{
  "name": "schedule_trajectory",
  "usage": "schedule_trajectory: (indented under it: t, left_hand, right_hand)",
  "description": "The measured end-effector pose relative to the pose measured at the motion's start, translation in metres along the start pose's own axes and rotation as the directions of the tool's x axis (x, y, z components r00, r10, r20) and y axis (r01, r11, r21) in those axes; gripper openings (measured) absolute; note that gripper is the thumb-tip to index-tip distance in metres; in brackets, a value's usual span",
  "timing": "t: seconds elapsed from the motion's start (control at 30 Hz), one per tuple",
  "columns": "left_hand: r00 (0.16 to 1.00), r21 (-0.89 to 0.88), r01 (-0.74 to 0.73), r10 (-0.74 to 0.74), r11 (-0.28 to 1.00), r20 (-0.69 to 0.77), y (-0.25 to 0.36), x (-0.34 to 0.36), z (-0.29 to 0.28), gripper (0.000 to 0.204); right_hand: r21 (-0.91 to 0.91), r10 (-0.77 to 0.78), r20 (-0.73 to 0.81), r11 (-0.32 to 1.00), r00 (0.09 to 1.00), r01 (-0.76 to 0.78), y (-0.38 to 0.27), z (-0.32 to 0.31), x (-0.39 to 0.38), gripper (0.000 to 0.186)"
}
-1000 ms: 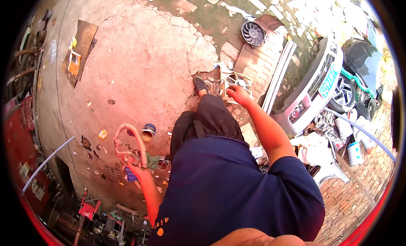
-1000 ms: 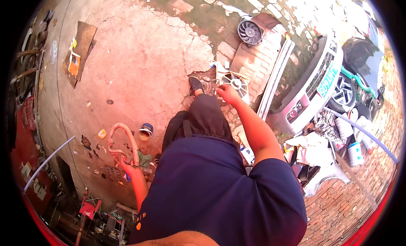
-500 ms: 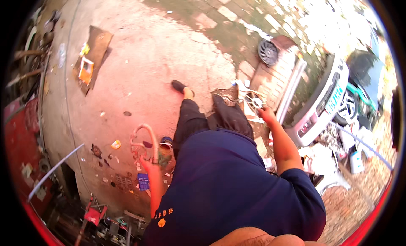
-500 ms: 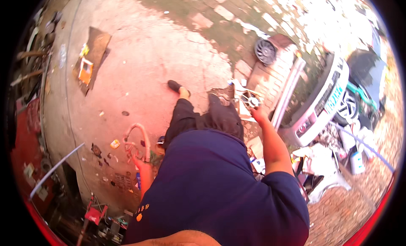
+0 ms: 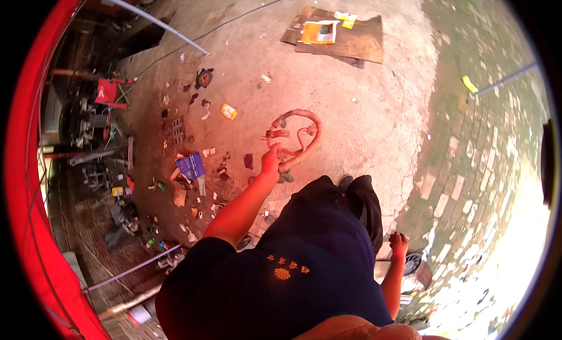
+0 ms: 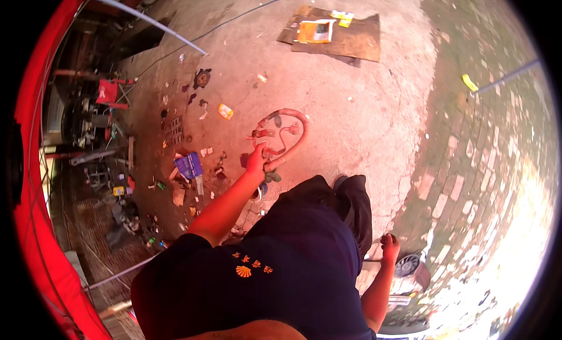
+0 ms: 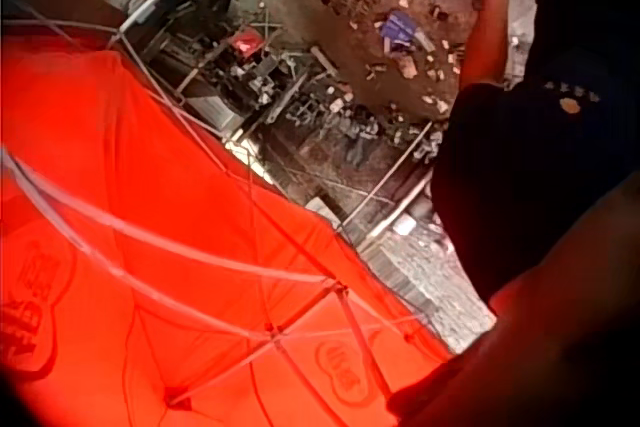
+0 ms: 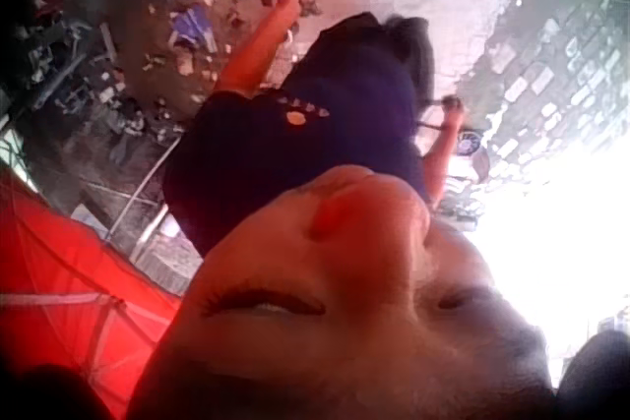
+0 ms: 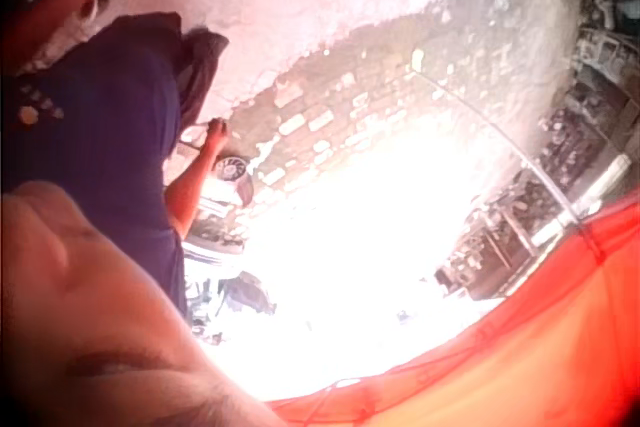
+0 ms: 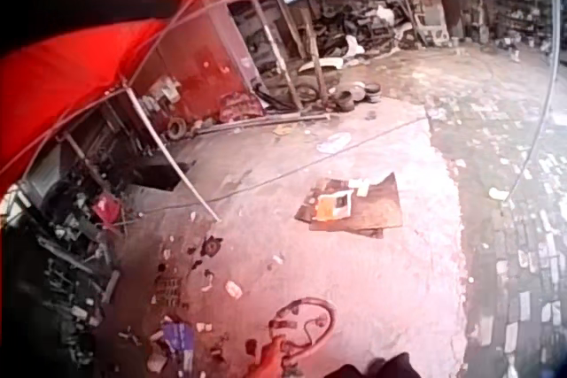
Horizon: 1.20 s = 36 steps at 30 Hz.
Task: The person picks up a metal pipe assembly, carries it to a car with an exposed engine bay, and attaches it to the engine components by hand and using a screwdriver.
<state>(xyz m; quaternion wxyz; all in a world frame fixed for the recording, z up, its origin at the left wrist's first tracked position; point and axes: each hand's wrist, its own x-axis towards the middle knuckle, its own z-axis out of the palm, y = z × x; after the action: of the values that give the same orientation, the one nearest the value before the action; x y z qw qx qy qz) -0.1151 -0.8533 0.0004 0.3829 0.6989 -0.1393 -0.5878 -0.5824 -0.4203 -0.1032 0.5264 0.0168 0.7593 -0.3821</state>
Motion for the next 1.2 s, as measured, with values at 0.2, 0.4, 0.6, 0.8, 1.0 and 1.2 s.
schedule_trajectory:
  t: [0.2,0.4,0.6,0.8,1.0,1.2]
  left_hand:
    - [0.998,0.012,-0.070,0.070,0.997,0.000,0.072,0.006,0.039,0.037]
    - [0.956,-0.114,-0.293,0.287,0.949,-0.068,0.137,0.035,0.066,0.032]
    - [0.866,0.094,-0.368,0.378,0.925,-0.329,0.191,0.056,0.041,0.022]
    - [0.754,0.087,-0.176,0.191,0.981,-0.629,0.187,0.053,-0.012,0.029]
    - [0.645,-0.161,-0.091,-0.065,0.983,-0.762,0.190,0.101,-0.088,0.033]
    - [0.654,-0.288,-0.220,-0.078,0.932,-0.753,0.253,0.160,-0.192,0.031]
  right_hand:
    - [-0.291,-0.388,0.360,0.817,0.848,0.498,-0.259,0.166,0.079,0.036]
    - [0.008,-0.459,0.860,0.453,0.225,0.892,-0.495,0.448,0.021,0.048]
    - [0.009,0.190,0.972,0.549,-0.136,0.836,-0.545,0.638,-0.025,0.069]
    - [-0.045,0.676,0.716,0.293,-0.173,0.955,-0.525,0.758,-0.050,0.057]
    - [0.421,0.809,0.497,0.090,-0.312,0.903,-0.471,0.898,-0.118,0.045]
    - [0.574,0.810,0.532,-0.133,-0.245,0.808,-0.444,1.023,-0.199,0.038]
